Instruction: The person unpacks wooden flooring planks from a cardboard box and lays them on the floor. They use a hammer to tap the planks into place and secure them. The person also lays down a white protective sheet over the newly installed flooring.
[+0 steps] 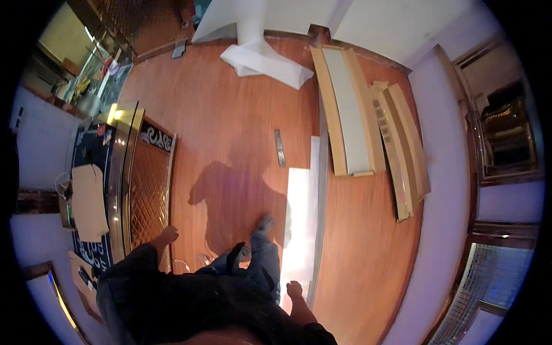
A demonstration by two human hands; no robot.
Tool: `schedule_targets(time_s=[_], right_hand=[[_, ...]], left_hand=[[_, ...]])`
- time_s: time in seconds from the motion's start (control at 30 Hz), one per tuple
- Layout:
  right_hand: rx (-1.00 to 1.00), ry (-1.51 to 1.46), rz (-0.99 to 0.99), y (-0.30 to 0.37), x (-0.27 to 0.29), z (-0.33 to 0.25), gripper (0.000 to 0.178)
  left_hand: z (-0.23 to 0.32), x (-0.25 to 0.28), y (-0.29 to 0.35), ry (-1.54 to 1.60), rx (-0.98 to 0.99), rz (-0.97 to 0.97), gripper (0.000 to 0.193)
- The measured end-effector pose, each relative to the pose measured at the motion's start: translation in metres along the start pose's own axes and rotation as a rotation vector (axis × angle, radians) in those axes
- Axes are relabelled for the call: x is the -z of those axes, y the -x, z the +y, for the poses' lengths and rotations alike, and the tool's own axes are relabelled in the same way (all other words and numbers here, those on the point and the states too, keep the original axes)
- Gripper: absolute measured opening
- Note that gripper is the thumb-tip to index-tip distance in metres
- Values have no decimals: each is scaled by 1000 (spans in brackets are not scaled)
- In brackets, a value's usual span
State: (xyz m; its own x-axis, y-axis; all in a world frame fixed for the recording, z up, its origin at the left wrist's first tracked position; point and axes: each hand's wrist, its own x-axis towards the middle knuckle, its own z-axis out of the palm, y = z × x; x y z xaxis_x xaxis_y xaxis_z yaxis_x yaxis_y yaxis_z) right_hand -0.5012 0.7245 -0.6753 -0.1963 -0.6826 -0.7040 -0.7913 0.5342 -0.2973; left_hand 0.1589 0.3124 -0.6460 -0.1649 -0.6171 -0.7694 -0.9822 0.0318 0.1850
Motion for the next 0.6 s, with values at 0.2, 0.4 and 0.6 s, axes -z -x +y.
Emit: schedule_targets(time_s=[0.2, 0.4, 0.6], right_hand=[[167, 124, 161, -162, 113, 9, 35], [-95, -37, 213, -378, 378, -116, 53], [45, -247, 494, -546, 607, -291, 45]], left_hand=[[118, 92, -24, 818, 241, 150, 37], [223, 204, -79, 545, -129, 171, 34], [205, 298, -203, 1149, -29, 108, 36]])
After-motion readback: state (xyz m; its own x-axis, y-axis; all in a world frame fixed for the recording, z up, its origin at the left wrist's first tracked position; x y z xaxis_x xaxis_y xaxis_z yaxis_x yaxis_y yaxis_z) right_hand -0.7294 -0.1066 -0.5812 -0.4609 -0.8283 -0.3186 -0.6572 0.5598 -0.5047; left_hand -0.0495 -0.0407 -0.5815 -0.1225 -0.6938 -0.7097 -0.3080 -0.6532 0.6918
